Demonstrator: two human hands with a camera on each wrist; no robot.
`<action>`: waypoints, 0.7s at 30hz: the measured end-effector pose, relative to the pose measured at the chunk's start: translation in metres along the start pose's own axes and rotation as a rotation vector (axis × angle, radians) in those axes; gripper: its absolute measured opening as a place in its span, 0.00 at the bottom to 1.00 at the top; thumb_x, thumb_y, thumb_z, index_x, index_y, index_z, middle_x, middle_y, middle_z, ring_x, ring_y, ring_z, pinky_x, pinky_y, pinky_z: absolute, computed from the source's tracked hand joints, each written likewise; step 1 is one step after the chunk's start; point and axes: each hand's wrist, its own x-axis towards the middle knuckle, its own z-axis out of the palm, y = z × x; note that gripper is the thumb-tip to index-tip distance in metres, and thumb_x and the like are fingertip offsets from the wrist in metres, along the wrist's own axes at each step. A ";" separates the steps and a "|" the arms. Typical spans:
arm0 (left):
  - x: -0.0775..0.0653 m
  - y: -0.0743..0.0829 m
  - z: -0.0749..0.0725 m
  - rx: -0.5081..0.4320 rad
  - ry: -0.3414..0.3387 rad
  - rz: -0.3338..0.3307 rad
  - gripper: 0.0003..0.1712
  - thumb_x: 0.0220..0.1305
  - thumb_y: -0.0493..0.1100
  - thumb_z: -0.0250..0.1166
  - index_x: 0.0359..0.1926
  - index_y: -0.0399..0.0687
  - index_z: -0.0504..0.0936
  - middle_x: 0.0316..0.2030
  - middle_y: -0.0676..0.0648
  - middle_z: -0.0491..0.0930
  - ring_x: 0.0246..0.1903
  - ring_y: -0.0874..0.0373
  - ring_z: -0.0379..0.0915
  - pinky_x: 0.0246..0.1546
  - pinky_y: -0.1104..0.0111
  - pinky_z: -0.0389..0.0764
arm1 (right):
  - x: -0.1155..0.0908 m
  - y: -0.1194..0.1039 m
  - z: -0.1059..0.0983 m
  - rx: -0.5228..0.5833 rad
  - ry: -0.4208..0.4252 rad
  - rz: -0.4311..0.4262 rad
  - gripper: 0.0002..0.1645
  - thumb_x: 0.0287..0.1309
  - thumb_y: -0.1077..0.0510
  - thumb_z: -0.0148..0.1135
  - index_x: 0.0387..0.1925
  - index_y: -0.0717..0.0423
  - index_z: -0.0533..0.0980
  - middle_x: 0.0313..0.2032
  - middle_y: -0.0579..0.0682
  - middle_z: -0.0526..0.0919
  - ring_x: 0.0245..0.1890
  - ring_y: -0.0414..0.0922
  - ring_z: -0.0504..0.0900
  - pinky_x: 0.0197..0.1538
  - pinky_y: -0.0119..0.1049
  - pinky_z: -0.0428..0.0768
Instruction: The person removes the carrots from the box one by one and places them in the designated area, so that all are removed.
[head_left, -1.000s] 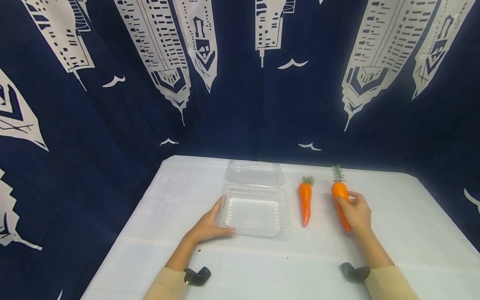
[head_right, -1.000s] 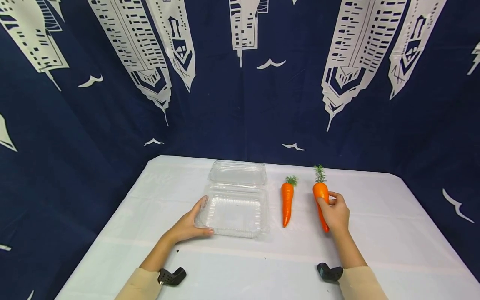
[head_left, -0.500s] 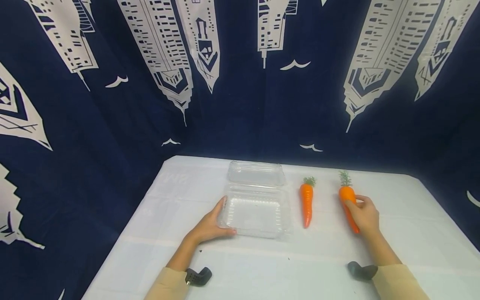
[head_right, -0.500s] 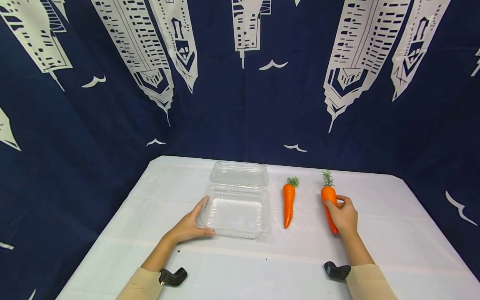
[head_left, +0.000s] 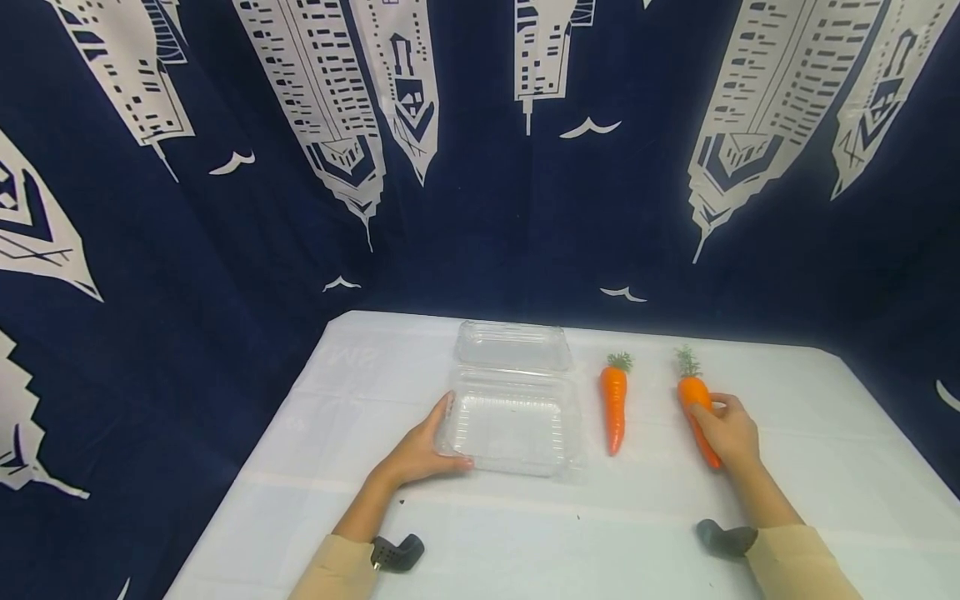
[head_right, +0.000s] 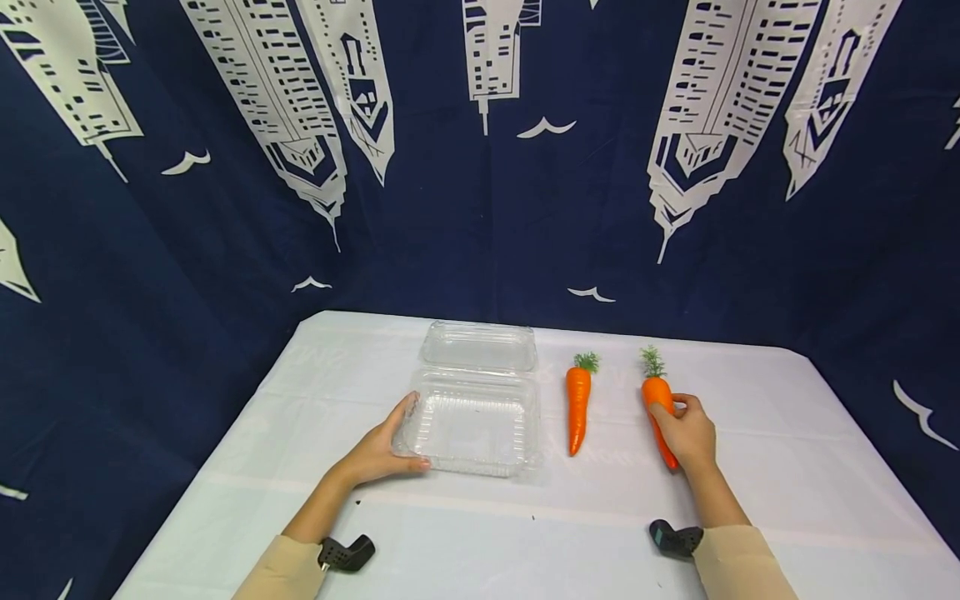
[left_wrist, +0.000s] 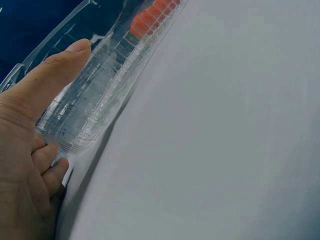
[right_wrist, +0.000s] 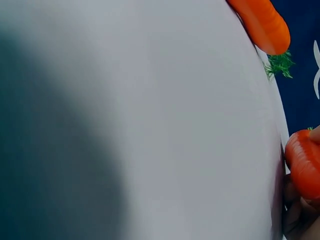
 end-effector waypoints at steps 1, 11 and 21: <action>0.000 0.000 0.000 0.002 0.001 -0.001 0.73 0.39 0.62 0.79 0.78 0.50 0.43 0.74 0.37 0.49 0.69 0.35 0.51 0.64 0.39 0.57 | 0.000 -0.001 0.000 -0.006 -0.008 -0.004 0.37 0.66 0.45 0.51 0.60 0.75 0.63 0.48 0.76 0.74 0.42 0.65 0.76 0.39 0.47 0.76; -0.001 0.002 -0.001 0.009 0.000 -0.012 0.73 0.38 0.62 0.79 0.78 0.53 0.43 0.74 0.38 0.49 0.70 0.36 0.51 0.65 0.40 0.57 | 0.000 -0.002 0.003 -0.052 -0.026 -0.021 0.38 0.66 0.44 0.50 0.57 0.78 0.63 0.49 0.77 0.73 0.45 0.68 0.74 0.46 0.57 0.76; -0.001 0.004 -0.001 -0.002 -0.002 -0.020 0.73 0.39 0.61 0.80 0.78 0.53 0.43 0.74 0.38 0.49 0.70 0.36 0.50 0.65 0.40 0.57 | 0.000 0.002 0.005 -0.039 0.000 -0.013 0.39 0.66 0.44 0.51 0.58 0.78 0.63 0.49 0.77 0.73 0.45 0.67 0.75 0.47 0.57 0.76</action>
